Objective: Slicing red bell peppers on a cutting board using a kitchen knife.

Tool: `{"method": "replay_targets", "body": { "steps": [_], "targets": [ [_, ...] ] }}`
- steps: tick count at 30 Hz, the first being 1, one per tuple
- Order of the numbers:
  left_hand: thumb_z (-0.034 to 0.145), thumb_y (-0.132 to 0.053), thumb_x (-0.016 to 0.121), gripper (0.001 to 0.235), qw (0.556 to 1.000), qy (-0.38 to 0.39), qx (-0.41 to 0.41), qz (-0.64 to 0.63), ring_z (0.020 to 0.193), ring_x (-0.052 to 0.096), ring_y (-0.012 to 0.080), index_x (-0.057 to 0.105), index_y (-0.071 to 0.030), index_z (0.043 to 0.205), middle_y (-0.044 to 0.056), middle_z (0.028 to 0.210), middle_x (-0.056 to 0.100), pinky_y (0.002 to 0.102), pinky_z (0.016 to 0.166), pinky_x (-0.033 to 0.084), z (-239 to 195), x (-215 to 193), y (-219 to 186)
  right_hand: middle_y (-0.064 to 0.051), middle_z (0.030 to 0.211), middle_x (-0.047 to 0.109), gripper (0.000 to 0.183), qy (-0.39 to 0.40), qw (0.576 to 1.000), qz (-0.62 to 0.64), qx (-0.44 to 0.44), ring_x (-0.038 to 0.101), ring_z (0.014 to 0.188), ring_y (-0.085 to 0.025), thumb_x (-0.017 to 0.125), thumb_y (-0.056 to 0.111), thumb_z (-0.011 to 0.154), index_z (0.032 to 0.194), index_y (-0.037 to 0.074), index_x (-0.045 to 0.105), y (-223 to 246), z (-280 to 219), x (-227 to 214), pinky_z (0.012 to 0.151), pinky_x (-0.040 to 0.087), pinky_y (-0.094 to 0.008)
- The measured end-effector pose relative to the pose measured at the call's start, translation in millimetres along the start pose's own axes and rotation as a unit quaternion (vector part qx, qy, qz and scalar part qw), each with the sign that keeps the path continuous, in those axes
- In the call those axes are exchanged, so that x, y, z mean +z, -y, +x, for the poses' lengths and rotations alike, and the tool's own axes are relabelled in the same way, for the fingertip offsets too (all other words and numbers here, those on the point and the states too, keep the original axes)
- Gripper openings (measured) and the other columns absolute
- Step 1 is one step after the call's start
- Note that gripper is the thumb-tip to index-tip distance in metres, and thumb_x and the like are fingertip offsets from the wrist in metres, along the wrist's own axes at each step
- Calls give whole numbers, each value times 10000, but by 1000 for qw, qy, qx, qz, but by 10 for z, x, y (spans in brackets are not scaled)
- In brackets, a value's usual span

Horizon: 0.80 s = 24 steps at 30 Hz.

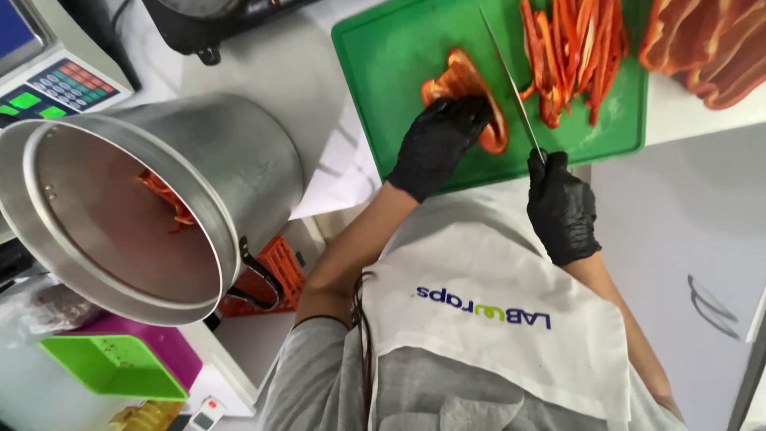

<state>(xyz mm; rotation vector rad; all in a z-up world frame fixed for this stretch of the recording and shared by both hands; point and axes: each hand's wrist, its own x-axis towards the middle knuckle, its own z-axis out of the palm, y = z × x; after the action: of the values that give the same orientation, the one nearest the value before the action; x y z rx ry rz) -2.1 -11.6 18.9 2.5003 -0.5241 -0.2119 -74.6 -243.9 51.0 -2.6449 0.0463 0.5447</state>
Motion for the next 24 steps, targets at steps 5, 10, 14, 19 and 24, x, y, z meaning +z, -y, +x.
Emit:
{"method": "replay_targets", "body": {
  "steps": [5,10,14,19,24],
  "targets": [
    [1013,-171,595,254,999,-25,28,-4,1113,675,288,700,-89,1229,108,1214,708,435,1007,526,6,215,110,-220,672,644,310,30,996,-78,-37,619,538,-423,599,297,1082,1213,17,579,28,-136,-48,486,464,-536],
    [995,-141,593,272,999,-28,22,-20,1131,667,304,711,-104,1237,114,1239,699,452,1005,517,-50,232,62,-192,705,652,312,17,997,-61,-40,606,536,-405,588,277,1104,1219,-11,562,133,-171,8,467,442,-523],
    [980,-142,598,276,999,-31,22,-38,1179,656,297,701,-95,1232,115,1259,691,448,1048,512,19,286,99,-193,654,640,304,39,993,-107,-6,613,509,-405,589,324,1087,1095,21,564,161,-60,59,455,456,-521],
    [972,-130,599,299,999,-14,17,-41,1206,649,286,705,-97,1250,108,1277,690,434,1077,498,44,254,101,-203,621,613,329,42,995,-86,-12,614,527,-424,570,349,1126,1029,35,562,278,279,9,474,468,-526],
    [967,-139,587,334,1000,-1,19,4,1242,630,276,697,-109,1281,110,1321,677,432,1106,474,-11,254,99,-229,608,622,433,101,982,-158,-14,620,505,-425,557,353,1105,1248,-52,608,201,162,-180,464,473,-527]
  ]
}}
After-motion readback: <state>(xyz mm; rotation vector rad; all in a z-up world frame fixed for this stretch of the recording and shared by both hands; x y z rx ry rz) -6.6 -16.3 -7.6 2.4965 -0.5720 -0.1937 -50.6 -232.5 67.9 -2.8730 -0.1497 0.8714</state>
